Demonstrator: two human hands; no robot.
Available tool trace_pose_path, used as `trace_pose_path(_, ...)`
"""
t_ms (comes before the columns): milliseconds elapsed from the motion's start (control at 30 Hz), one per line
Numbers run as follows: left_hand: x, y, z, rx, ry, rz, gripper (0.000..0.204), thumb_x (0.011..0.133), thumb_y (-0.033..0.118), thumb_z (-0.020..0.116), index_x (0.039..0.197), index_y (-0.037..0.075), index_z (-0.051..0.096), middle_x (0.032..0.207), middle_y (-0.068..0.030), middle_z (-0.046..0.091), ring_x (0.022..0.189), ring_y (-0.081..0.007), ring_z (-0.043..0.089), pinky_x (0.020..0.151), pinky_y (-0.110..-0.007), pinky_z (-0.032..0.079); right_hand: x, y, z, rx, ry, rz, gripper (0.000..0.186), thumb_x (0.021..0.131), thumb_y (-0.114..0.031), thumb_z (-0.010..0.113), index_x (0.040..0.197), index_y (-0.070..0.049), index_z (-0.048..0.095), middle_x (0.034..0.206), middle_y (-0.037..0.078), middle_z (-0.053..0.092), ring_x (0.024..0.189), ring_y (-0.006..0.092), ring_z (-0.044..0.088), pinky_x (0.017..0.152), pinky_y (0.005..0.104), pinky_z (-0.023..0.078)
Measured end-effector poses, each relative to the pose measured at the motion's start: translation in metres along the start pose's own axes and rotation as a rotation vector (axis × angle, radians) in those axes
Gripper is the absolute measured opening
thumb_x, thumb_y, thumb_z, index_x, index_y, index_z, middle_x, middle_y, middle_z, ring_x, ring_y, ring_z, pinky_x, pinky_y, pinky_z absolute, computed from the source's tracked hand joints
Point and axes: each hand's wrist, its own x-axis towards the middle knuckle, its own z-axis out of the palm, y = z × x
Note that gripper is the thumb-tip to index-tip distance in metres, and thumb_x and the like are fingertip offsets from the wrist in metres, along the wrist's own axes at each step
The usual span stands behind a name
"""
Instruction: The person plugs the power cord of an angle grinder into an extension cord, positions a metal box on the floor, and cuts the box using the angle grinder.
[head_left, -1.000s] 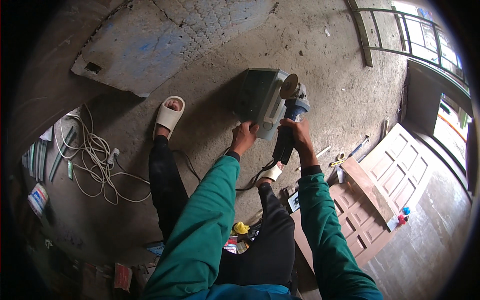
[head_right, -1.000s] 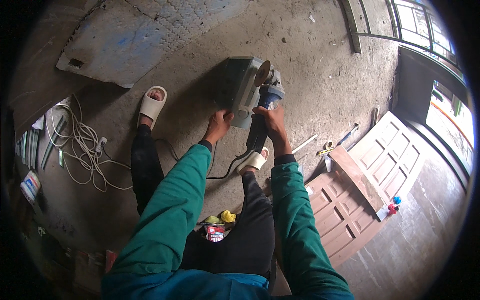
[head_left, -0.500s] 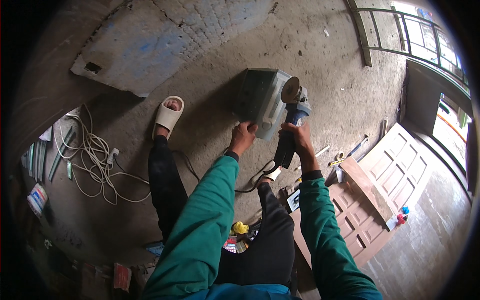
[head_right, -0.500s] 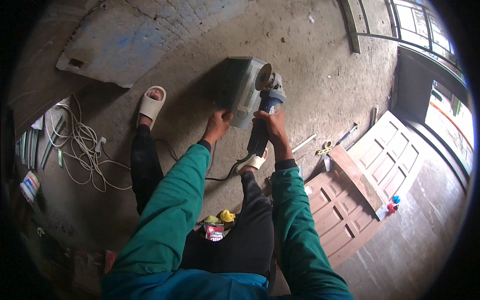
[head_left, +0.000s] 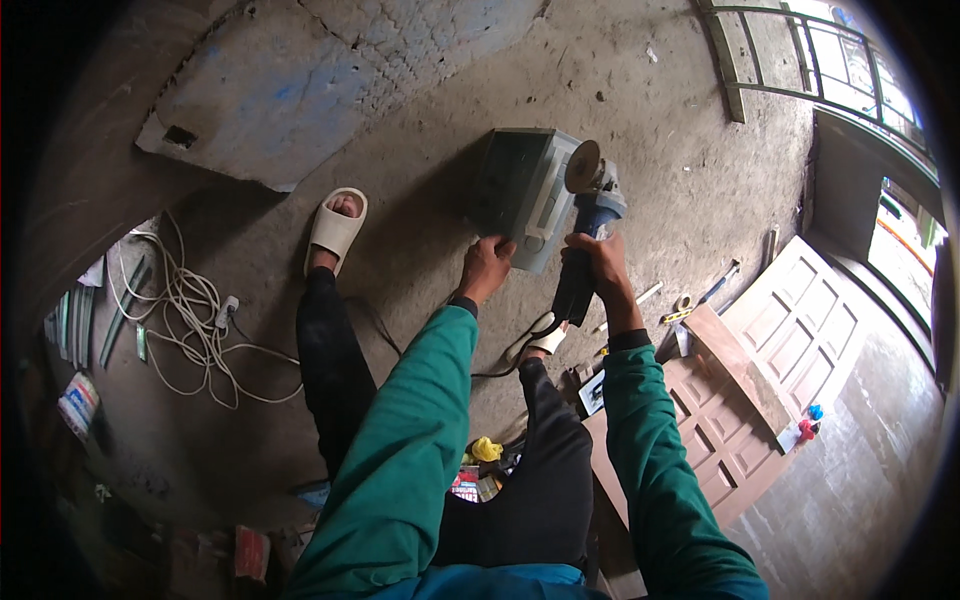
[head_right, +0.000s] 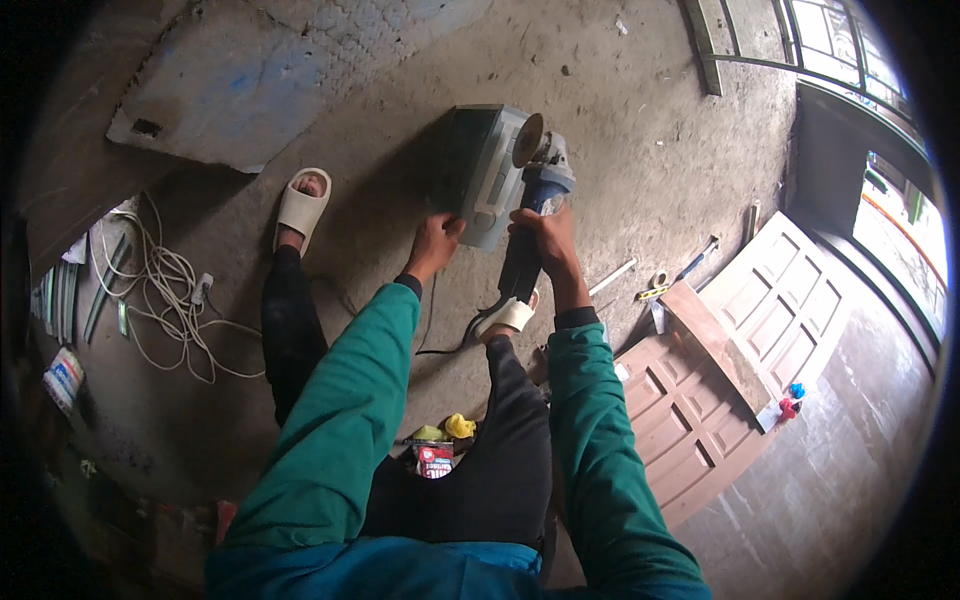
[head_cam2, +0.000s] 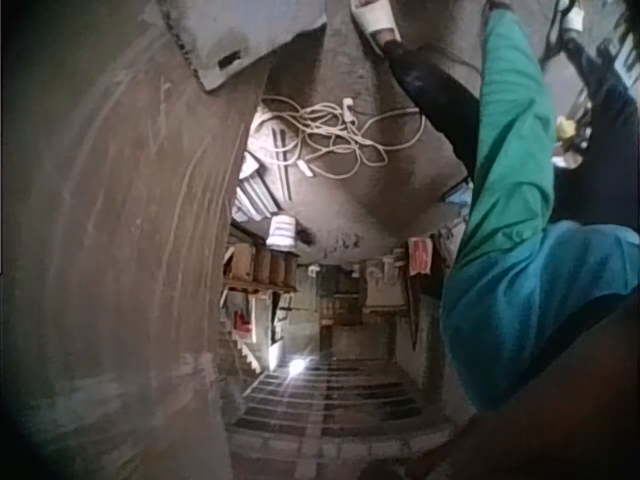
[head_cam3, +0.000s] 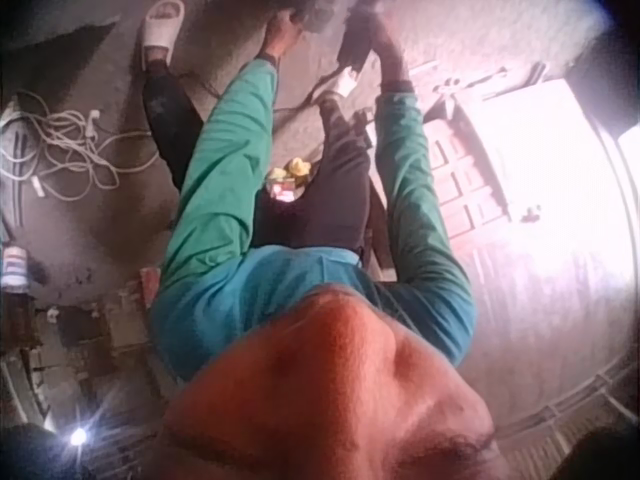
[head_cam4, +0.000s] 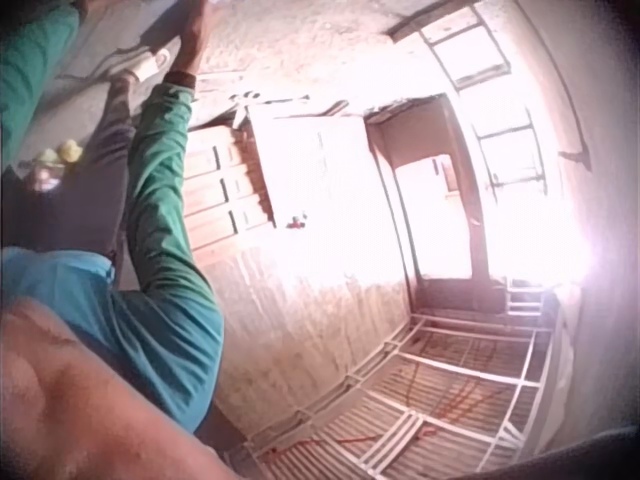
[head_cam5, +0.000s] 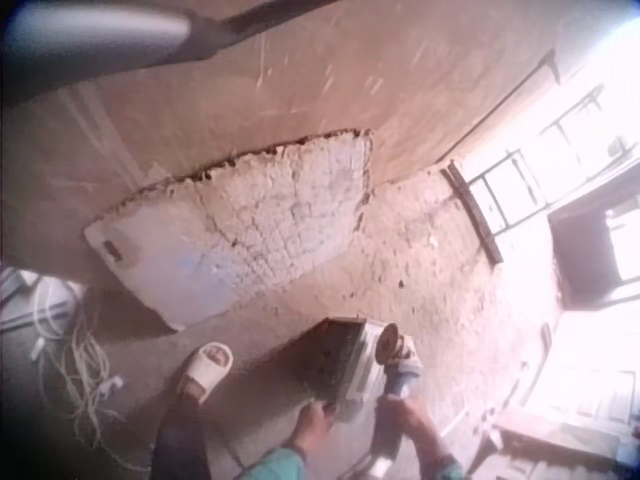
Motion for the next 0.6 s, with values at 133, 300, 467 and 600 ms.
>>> trace_pose_path(133, -0.003, 0.000, -0.006, 0.033, 0.020, -0.001, 0.027, 0.088, 0.025, 0.060, 0.097, 0.000, 0.066, 0.095, -0.0205, 0.067, 0.093, -0.0382, 0.063, 0.079, -0.042, 0.049, -0.003, -0.005, -0.003, 0.040, 0.028, 0.014, 0.025, 0.068, -0.008, 0.071, 0.085, 0.002, 0.055, 0.069, 0.012, 0.063, 0.056, 0.0215, 0.064, 0.053, 0.0315, 0.053)
trace_pose_path(300, -0.005, 0.008, -0.009, 0.033, 0.000, -0.024, 0.023, 0.089, 0.023, 0.059, 0.098, 0.002, 0.066, 0.096, -0.0200, 0.067, 0.093, -0.0378, 0.063, 0.078, -0.042, 0.049, -0.011, -0.017, -0.006, -0.008, 0.022, -0.011, 0.027, 0.070, -0.012, 0.070, 0.085, 0.003, 0.055, 0.068, 0.014, 0.062, 0.057, 0.0229, 0.064, 0.054, 0.0326, 0.054)
trace_pose_path(467, -0.006, 0.012, -0.011, 0.020, -0.011, -0.022, 0.023, 0.089, 0.023, 0.059, 0.098, 0.003, 0.065, 0.095, -0.0198, 0.067, 0.093, -0.0374, 0.063, 0.078, -0.042, 0.049, -0.011, -0.017, -0.001, -0.019, 0.022, -0.003, 0.024, 0.067, -0.006, 0.072, 0.082, 0.002, 0.055, 0.068, 0.010, 0.062, 0.057, 0.0199, 0.064, 0.053, 0.0308, 0.052)
trace_pose_path(600, -0.004, 0.010, -0.009, 0.027, -0.053, -0.030, 0.023, 0.090, 0.023, 0.059, 0.099, 0.003, 0.065, 0.095, -0.0200, 0.067, 0.093, -0.0366, 0.063, 0.077, -0.042, 0.049, -0.004, -0.010, -0.001, -0.035, -0.005, -0.024, 0.024, 0.067, -0.007, 0.073, 0.082, 0.001, 0.056, 0.068, 0.010, 0.062, 0.057, 0.0193, 0.064, 0.053, 0.0308, 0.052)
